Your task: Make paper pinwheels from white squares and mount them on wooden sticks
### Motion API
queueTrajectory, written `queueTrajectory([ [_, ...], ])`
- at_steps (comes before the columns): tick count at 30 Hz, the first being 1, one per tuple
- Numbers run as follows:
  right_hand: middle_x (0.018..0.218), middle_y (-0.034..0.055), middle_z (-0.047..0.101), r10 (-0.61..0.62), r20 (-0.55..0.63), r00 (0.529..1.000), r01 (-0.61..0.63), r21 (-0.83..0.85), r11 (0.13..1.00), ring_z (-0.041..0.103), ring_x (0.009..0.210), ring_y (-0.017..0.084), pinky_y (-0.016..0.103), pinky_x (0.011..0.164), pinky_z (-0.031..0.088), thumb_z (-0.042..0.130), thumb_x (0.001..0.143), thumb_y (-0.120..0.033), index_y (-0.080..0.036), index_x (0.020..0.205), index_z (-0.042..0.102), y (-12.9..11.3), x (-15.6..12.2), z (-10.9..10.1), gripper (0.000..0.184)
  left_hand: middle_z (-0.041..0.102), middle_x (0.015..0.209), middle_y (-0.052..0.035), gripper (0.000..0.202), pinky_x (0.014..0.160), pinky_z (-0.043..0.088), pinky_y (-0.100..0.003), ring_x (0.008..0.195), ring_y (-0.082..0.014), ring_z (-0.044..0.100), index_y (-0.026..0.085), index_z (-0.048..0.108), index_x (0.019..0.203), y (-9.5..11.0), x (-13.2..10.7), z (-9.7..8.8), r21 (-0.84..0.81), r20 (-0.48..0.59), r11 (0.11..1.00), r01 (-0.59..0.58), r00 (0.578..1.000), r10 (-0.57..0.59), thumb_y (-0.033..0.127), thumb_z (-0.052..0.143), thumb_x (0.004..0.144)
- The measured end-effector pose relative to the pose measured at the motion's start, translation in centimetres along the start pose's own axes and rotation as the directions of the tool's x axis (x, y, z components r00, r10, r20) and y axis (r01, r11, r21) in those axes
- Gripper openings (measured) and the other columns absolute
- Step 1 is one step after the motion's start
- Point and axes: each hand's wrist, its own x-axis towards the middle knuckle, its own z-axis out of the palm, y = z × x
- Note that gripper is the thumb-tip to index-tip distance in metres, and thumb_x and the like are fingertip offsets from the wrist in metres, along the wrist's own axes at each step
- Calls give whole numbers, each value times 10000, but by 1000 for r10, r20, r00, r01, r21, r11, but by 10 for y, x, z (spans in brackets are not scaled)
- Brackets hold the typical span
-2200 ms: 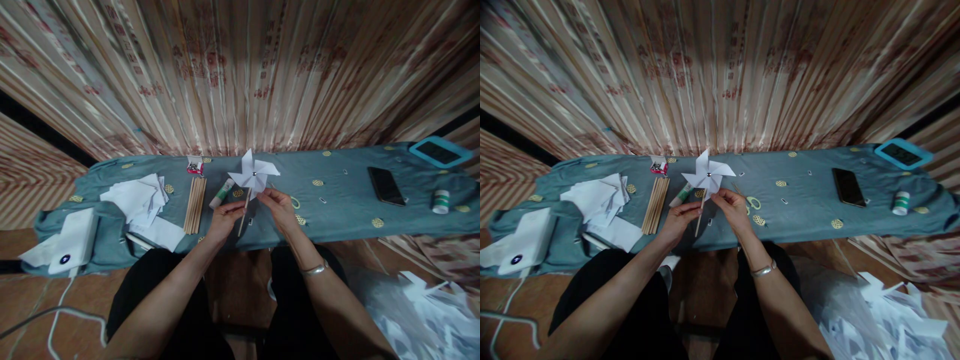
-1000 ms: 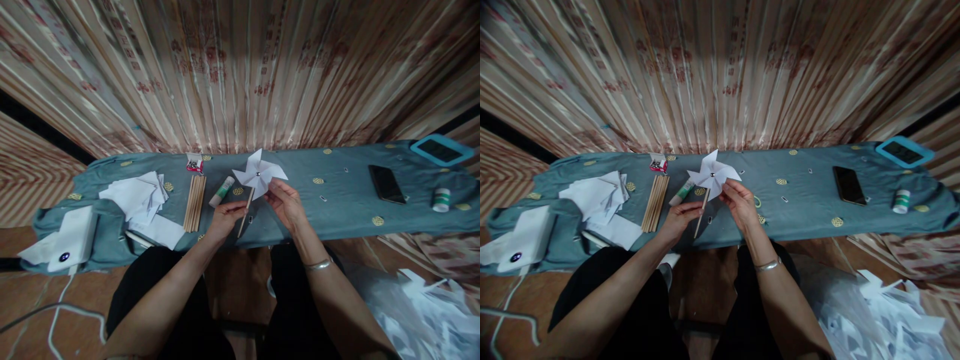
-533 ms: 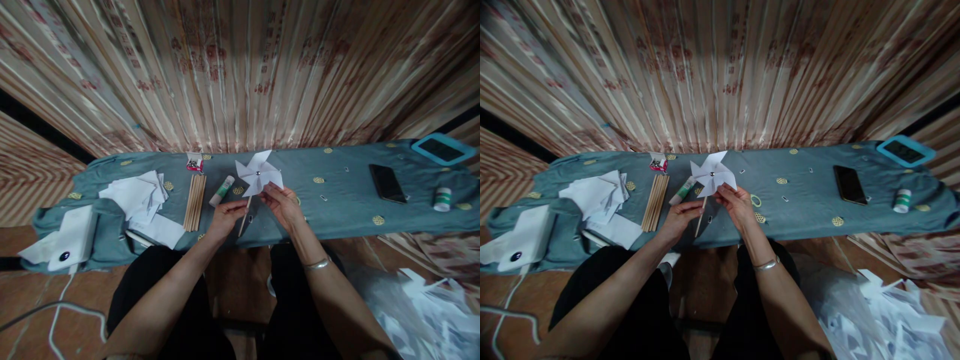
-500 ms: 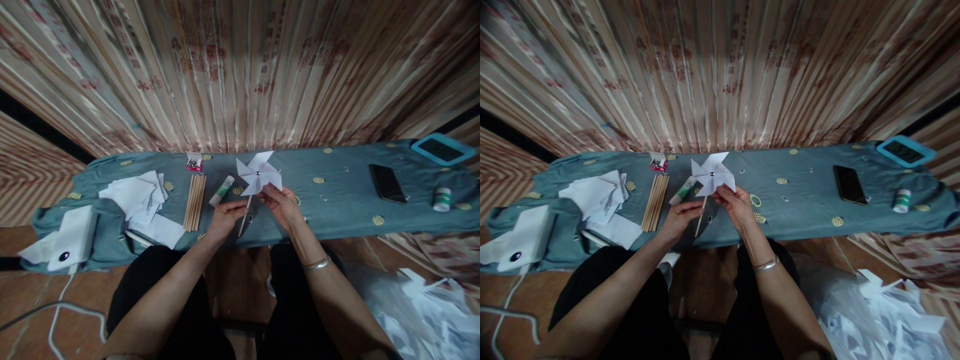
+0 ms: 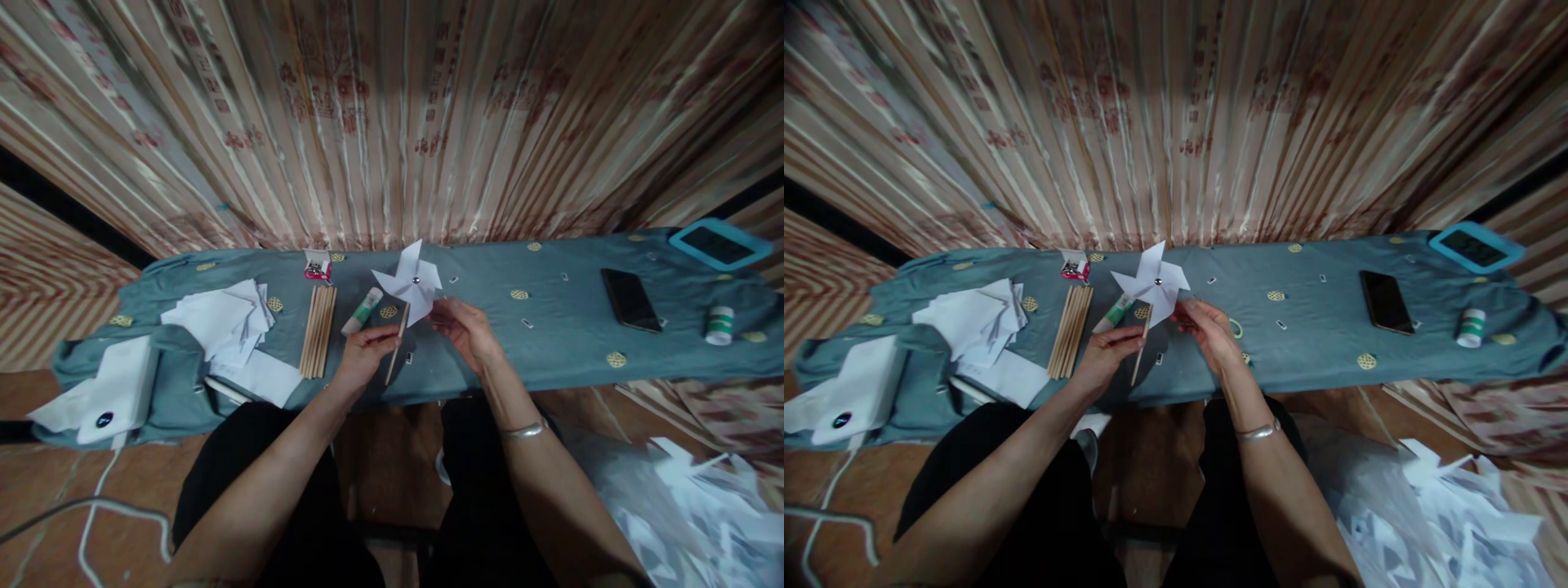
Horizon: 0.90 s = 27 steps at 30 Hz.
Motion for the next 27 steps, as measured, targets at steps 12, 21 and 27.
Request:
queueTrajectory([
  [12, 869, -29, 772, -186, -157, 970, 193, 30, 981, 685, 739, 114, 215, 668, 527, 887, 535, -451, -274, 833, 773, -2, 14, -8, 365, 777, 838, -56, 319, 877, 551, -369, 817, -218, 710, 178, 800, 855, -8, 0, -1, 74, 73, 996, 40, 996, -46, 292, 856, 562],
  [21, 643, -14, 730, -139, -201, 970, 144, 13, 990, 618, 545, 70, 167, 514, 476, 908, 508, -404, -210, 665, 741, -5, 6, -7, 299, 775, 842, -52, 271, 886, 559, -376, 844, -226, 708, 196, 803, 830, -6, 2, -3, 71, 20, 997, 3, 1000, -5, 256, 846, 569],
  [27, 656, -6, 738, -124, -175, 977, 135, 54, 989, 621, 544, 57, 140, 508, 481, 911, 509, -432, -187, 684, 744, -7, 4, -6, 344, 772, 867, -68, 302, 895, 561, -392, 858, -240, 711, 182, 803, 857, -7, 3, -4, 78, 46, 997, -14, 999, 10, 279, 856, 576],
])
